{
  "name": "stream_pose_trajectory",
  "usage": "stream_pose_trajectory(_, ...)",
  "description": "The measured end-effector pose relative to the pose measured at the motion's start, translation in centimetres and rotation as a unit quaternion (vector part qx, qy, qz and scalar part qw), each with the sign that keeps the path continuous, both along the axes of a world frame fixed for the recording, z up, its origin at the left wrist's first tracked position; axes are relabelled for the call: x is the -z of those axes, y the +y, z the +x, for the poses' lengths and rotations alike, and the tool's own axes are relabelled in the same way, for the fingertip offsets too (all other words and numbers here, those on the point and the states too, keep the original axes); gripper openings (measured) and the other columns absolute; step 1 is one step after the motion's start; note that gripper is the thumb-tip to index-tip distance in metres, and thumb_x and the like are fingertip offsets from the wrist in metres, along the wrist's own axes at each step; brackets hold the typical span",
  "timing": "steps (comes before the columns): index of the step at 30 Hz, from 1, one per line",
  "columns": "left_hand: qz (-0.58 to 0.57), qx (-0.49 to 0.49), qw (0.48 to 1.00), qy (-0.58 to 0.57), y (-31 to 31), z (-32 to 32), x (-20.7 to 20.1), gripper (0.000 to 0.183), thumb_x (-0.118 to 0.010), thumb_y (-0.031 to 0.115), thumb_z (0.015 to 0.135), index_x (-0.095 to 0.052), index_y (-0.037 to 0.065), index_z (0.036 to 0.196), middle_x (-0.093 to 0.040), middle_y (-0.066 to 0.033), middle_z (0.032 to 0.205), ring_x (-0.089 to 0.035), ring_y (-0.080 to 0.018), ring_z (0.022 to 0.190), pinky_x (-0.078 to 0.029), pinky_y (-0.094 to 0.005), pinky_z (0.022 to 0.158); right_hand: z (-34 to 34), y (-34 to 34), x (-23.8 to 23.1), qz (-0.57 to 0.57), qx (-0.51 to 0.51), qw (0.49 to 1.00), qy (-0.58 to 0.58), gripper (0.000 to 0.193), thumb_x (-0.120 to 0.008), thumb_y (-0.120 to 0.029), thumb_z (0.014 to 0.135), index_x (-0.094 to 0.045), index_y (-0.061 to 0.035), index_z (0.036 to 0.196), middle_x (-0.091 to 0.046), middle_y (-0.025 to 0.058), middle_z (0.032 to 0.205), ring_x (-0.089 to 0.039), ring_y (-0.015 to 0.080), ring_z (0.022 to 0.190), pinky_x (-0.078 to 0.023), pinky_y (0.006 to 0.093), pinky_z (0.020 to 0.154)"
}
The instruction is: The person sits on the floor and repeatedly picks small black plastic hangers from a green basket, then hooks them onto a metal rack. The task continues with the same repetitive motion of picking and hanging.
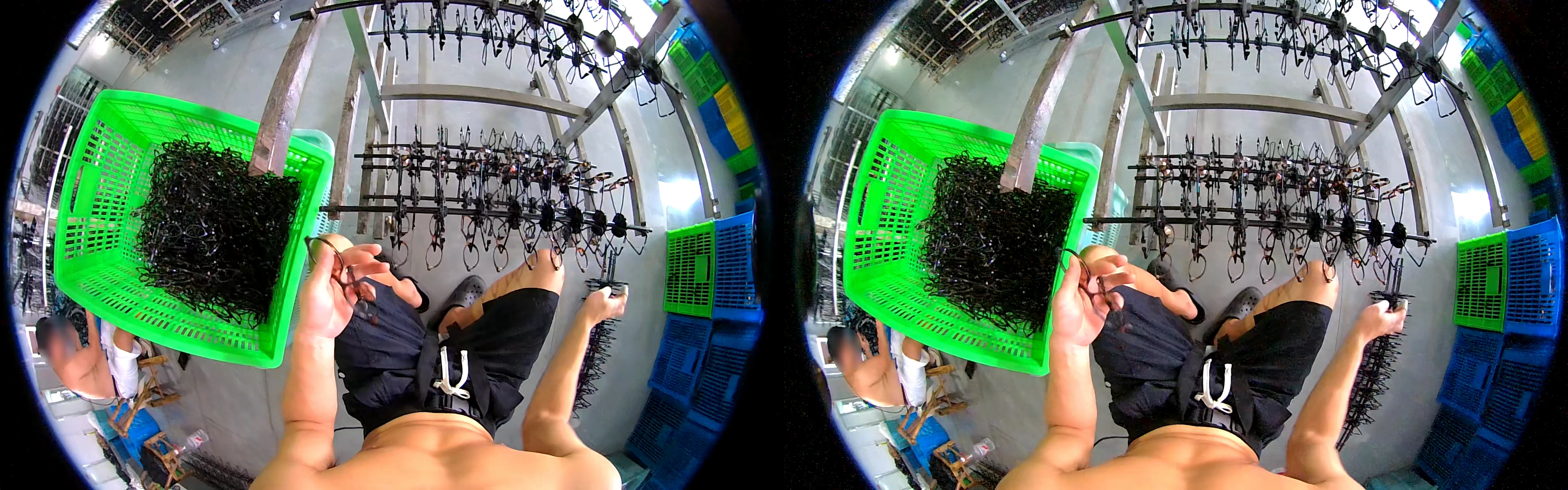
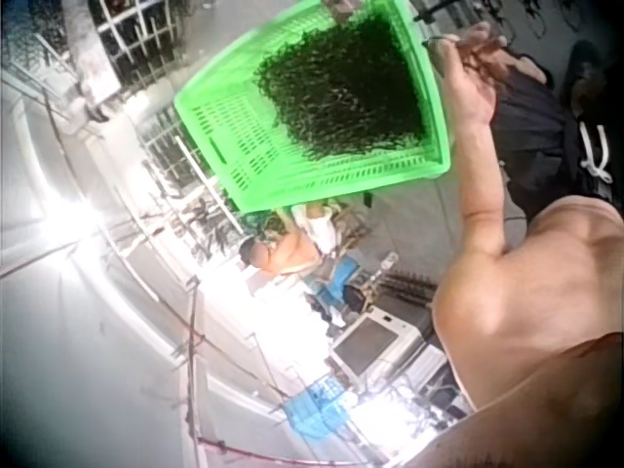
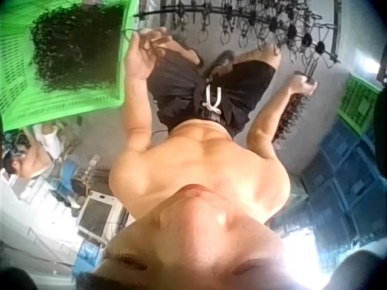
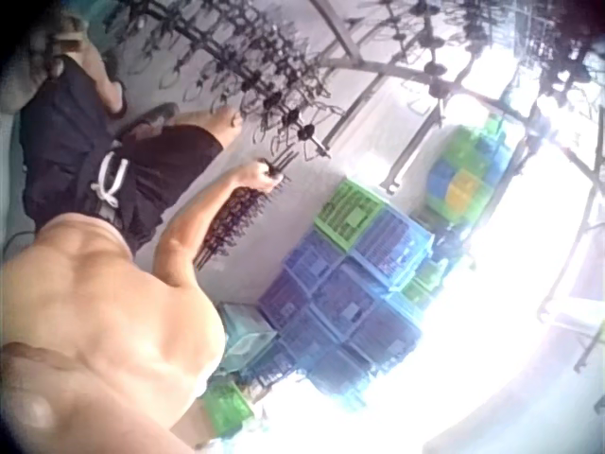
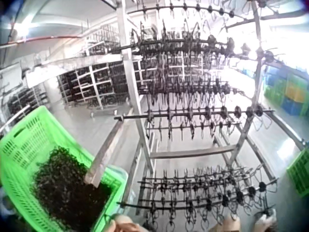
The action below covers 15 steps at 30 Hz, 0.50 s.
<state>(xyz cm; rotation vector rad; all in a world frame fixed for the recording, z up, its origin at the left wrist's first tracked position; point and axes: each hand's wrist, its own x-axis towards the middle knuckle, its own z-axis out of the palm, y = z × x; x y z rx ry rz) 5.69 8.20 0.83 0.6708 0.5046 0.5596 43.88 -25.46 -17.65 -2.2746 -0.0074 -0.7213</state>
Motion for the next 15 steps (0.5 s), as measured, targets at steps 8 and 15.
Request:
stream_pose_trajectory(8, 0.142, 0.050, 0.982, 0.110, -5.9, 4.7, -0.3, 0.058, -0.035, 0.048, 0.094, -0.035, 0.001, 0.127, -0.057, -0.0093, 0.107, -0.054, -0.0130, 0.091, -0.041, -0.0301, 0.089, -24.9, 18.0, -17.1, 0.266, -0.645, 0.529, 0.483, 0.029, -0.058, -0.008, 0.086, -0.048, -0.0015, 0.112, -0.046, 0.0115, 0.109, -0.055, 0.0157, 0.080, -0.047, 0.0283, 0.071)
stream_pose_trajectory(15, 0.291, -0.020, 0.924, 0.246, -2.4, -1.1, 0.8, 0.035, -0.047, 0.007, 0.086, -0.040, 0.001, 0.119, -0.050, -0.0127, 0.112, -0.053, -0.0102, 0.072, -0.041, -0.0209, 0.060, -25.8, 24.0, -14.6, 0.366, -0.527, 0.666, 0.380, 0.032, -0.039, -0.003, 0.093, -0.031, -0.0013, 0.124, -0.054, 0.0106, 0.102, -0.044, 0.0065, 0.047, -0.037, 0.0198, 0.042)
